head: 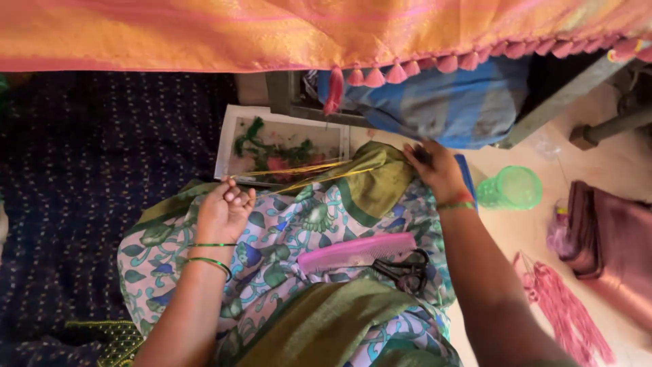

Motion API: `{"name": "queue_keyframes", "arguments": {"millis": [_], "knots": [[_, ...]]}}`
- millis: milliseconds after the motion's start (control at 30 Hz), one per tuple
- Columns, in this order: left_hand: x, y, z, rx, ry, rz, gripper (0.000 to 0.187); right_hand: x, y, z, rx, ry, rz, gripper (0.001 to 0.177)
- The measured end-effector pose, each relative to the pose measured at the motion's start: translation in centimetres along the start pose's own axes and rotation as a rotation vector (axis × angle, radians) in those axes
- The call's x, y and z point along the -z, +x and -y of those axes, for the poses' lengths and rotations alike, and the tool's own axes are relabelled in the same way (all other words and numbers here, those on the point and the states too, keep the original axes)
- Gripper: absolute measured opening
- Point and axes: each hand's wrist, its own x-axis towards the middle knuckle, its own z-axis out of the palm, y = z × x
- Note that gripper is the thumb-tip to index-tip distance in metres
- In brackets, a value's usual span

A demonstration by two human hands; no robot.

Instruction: Sewing and tying decorative tassels to the border of a saree.

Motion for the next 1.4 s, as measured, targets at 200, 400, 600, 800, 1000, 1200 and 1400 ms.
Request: {"name": "queue_keyframes", "arguments": {"millis": [200,400,600,800,1000,1200,1400], "knots": [[-3.2,-1.6,-1.2,0.042,0.027,0.074,0.015,0.1,-7.9,7.5,0.076,0.038,0.067,0.009],[-19.5,-8.9,-0.7,0.137,0.213,0.363,0.012,-23.8,-27.8,6.9,0.063,-0.410,0.621,0.038],[-19.1,-11.3,2.4,0.076,0.905,1.032,0.008,-29.5,-33.1,3.1,-0.475,-0.449,1.170,0.064],[-6.0,-3.6,-2.1,-0.043,0.388,0.434,0.007,-18.7,-15.3,5.7,0.010,-0.156,0.681,0.041],[3.4,3.9,0.3,0.050,0.079,0.038,0.023,-4.1,-3.7,-1.0,-0.038,-0.250,0.265,0.017],[-9.1,-3.8,-3.6,0.062,0.221,0.077,0.020,-13.9,-16.5,5.3,0.025,-0.390,0.382,0.022],[-3.6,4.3,-2.3,-0.031,0.057,0.142,0.019,-14.0,-10.7,6.6,0.203,-0.231,0.333,0.016]]}}
